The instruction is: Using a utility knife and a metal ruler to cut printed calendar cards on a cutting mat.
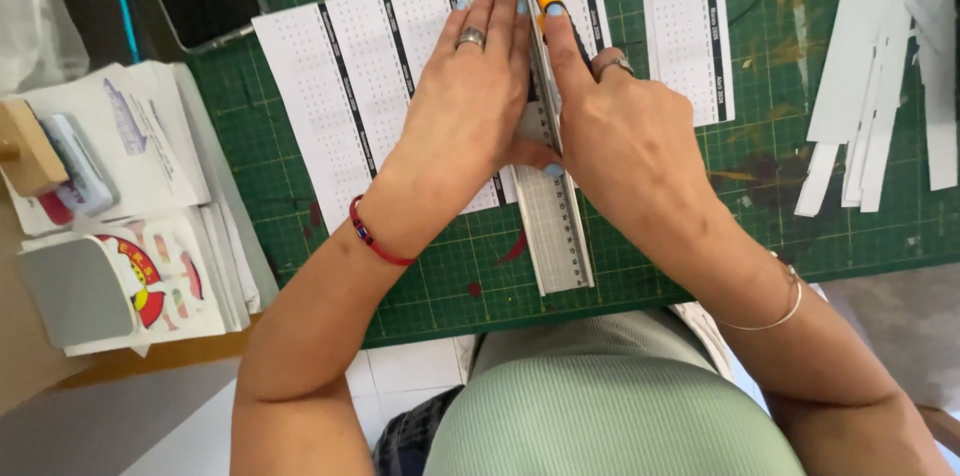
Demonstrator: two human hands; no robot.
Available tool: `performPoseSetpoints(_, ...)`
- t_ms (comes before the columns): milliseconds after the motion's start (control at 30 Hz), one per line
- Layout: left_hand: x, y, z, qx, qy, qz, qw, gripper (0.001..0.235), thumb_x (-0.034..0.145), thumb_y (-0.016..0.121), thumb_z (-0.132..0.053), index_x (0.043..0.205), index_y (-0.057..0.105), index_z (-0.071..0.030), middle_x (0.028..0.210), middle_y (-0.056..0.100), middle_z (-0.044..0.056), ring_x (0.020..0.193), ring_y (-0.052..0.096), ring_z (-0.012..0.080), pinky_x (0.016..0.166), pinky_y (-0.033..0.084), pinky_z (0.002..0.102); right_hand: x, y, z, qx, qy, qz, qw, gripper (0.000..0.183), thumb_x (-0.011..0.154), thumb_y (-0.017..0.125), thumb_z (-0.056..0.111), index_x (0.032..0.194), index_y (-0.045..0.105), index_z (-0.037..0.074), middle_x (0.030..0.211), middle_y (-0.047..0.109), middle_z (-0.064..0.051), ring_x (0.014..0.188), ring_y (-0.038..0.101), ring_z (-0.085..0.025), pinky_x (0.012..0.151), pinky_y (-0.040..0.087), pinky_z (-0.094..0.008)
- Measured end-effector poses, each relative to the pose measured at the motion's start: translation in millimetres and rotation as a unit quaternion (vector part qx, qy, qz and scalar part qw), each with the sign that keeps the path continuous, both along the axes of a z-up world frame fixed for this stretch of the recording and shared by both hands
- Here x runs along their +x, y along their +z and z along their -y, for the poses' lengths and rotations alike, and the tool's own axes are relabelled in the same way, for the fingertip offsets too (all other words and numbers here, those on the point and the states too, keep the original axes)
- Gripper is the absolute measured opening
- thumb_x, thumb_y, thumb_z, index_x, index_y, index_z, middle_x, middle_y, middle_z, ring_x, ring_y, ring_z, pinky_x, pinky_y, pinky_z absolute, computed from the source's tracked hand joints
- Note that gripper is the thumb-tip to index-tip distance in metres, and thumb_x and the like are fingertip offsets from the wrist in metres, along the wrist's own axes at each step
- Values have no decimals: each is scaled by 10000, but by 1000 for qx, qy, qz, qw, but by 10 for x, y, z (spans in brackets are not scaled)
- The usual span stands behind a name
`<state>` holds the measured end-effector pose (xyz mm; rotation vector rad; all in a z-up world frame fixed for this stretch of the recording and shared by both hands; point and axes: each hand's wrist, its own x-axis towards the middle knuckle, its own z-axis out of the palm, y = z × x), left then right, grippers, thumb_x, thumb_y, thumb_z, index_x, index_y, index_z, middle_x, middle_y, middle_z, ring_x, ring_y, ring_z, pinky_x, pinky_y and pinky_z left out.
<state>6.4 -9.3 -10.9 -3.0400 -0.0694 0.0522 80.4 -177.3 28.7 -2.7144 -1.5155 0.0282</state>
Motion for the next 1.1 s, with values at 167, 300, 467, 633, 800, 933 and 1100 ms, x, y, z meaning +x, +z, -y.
performPoseSetpoints(167,10,17,-3,-16,-2,-11,1000,1584,560,839,-1017,1618,433,90,1702,359,296,1569,411,408,1303,293,517,-62,39,73,29,9,-5,1000,692,1028,654,128,1677,442,19,918,669,-181,471,609,-362,352,458,-465)
performPoseSetpoints(300,-7,46,0,-23,1,-11,1000,1517,606,847,-968,1618,443,88,1702,366,286,1573,388,419,1308,278,527,-146,71,155,15,4,-18,1000,702,1009,603,107,1683,418,30,932,668,-173,436,587,-375,345,455,-489)
performPoseSetpoints(467,-37,138,24,27,-4,-9,1000,1517,618,772,-1014,1620,461,81,1713,371,259,1580,397,384,1309,294,497,-304,133,331,-10,-8,-29,999,681,1037,607,146,1686,420,60,926,663,-168,374,572,-339,322,450,-474)
performPoseSetpoints(633,-33,79,22,14,8,-24,1000,1493,651,768,-985,1650,422,69,1734,339,253,1595,374,390,1320,255,512,-475,114,586,-33,2,-16,999,672,1049,570,132,1702,425,75,907,672,-135,362,542,-275,309,446,-438)
performPoseSetpoints(800,-58,176,51,5,7,-19,1000,1460,686,771,-955,1648,411,83,1739,321,251,1606,323,401,1324,236,531,-500,144,623,-23,7,35,999,642,1067,574,156,1698,472,100,886,720,-130,366,551,-244,319,435,-397)
performPoseSetpoints(933,-206,243,144,48,-5,46,998,1235,718,761,-930,1506,591,7,1583,504,161,1498,448,325,1318,221,554,-489,146,634,-27,8,22,999,635,1071,564,151,1695,470,79,836,653,-85,370,522,-242,321,436,-411)
performPoseSetpoints(1100,-238,183,201,-8,-44,33,998,1194,713,849,-800,1497,569,56,1510,549,180,1425,528,339,1275,328,548,-488,145,634,-36,2,15,999,671,1060,572,179,1715,446,101,873,659,-96,370,545,-271,321,451,-435)
